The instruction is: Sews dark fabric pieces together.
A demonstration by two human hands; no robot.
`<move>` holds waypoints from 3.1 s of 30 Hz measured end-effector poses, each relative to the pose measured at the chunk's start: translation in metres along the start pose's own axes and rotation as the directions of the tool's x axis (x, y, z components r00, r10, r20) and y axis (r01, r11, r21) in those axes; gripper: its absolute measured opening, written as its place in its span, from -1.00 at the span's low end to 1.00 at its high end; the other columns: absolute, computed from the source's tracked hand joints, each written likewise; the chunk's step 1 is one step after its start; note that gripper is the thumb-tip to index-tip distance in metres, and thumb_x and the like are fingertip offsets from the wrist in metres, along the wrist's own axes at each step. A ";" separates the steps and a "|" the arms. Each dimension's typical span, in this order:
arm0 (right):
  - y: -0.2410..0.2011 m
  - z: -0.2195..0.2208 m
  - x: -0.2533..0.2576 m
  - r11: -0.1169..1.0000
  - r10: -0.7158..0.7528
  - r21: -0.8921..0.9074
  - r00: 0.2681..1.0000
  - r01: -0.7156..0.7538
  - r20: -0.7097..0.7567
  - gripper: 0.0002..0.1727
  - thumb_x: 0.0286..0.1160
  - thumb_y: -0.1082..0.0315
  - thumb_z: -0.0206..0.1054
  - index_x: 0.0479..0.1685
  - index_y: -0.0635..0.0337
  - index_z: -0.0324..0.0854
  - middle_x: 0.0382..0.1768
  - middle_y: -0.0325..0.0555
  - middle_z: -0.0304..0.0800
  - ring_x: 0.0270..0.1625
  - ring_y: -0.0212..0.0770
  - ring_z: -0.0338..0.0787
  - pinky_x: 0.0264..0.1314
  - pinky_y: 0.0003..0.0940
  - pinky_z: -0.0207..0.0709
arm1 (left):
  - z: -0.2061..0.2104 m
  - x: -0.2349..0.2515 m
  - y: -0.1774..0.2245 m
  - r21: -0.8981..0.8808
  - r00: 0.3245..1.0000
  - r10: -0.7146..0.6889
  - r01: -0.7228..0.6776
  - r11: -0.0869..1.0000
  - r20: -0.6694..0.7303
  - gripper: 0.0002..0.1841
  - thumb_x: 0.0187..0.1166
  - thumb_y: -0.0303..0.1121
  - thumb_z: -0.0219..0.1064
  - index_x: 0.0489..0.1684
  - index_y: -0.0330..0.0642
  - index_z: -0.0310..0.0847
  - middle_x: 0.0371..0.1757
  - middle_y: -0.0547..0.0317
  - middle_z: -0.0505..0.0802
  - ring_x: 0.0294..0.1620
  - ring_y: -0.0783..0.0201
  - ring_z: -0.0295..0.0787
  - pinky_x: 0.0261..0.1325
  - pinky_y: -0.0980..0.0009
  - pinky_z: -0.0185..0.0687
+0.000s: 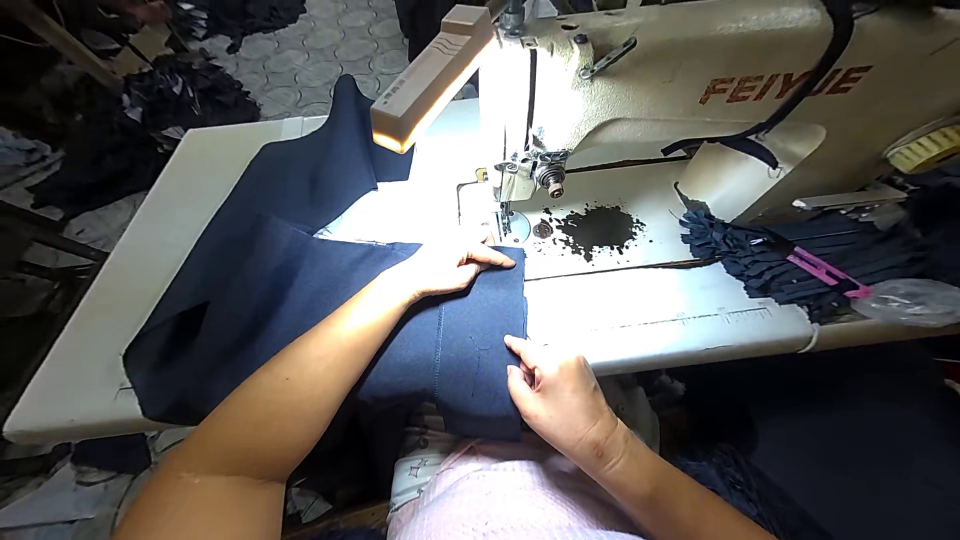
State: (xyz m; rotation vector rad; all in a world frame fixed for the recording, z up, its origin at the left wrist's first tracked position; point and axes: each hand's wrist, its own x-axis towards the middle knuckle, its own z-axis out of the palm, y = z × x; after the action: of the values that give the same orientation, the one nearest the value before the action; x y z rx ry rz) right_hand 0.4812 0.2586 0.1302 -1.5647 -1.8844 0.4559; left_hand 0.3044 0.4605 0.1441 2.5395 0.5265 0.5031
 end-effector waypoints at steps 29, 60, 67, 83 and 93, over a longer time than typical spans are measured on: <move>-0.001 -0.006 0.004 0.998 -0.020 -0.065 0.999 0.022 0.027 -0.58 0.24 0.41 0.29 0.08 0.24 0.89 -0.48 -0.08 0.85 -0.50 -0.17 0.77 -0.40 -0.18 0.64 | 0.050 -0.020 0.062 0.327 0.937 -0.339 0.346 0.879 -0.080 -0.30 0.75 0.21 -0.14 0.75 0.03 0.38 0.81 0.18 0.41 0.90 0.02 0.06 0.65 -0.63 -0.33; 0.012 -0.018 0.045 0.996 0.028 -0.084 0.992 -0.018 0.122 -0.58 0.27 0.41 0.26 0.10 0.23 0.88 -0.50 -0.14 0.83 -0.48 -0.23 0.72 -0.34 -0.20 0.60 | 0.040 0.002 0.045 0.286 0.885 -0.448 0.465 0.838 -0.126 -0.34 0.76 0.16 -0.08 0.76 0.06 0.35 0.82 0.15 0.38 0.90 -0.03 0.05 0.64 -0.63 -0.34; 0.011 -0.013 0.050 0.995 0.038 -0.097 0.995 -0.029 0.088 -0.59 0.31 0.40 0.25 0.09 0.21 0.89 -0.47 -0.12 0.85 -0.44 -0.22 0.75 -0.32 -0.19 0.61 | 0.035 0.005 0.041 0.260 0.872 -0.473 0.489 0.833 -0.125 -0.35 0.76 0.15 -0.03 0.74 0.00 0.36 0.82 0.15 0.38 0.90 -0.02 0.05 0.66 -0.61 -0.40; 0.066 -0.010 -0.019 0.852 -0.516 0.056 0.852 0.521 -0.088 -0.80 0.58 0.40 0.24 -0.12 0.10 0.82 0.05 -0.09 0.94 0.33 -0.10 0.76 0.49 -0.23 0.46 | 0.044 -0.047 0.064 0.278 0.958 -0.251 0.281 0.919 -0.139 -0.46 0.74 0.08 -0.04 0.59 0.19 0.61 0.67 0.32 0.61 0.83 -0.10 0.23 0.55 -0.73 -0.27; 0.062 -0.013 -0.014 0.859 -0.512 -0.022 0.856 0.512 -0.077 -0.79 0.53 0.38 0.26 -0.19 0.08 0.85 -0.03 -0.15 0.95 0.25 -0.12 0.76 0.41 -0.25 0.45 | 0.048 -0.041 0.066 0.300 0.953 -0.277 0.301 0.905 -0.122 -0.45 0.77 0.09 -0.11 0.63 0.29 0.56 0.73 0.35 0.55 0.87 -0.14 0.13 0.53 -0.74 -0.32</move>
State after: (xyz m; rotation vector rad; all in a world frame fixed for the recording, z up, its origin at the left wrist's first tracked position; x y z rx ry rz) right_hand 0.5370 0.2579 0.0979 -0.9952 -2.1319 0.1477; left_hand 0.3081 0.3706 0.1301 2.6771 1.0719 0.4351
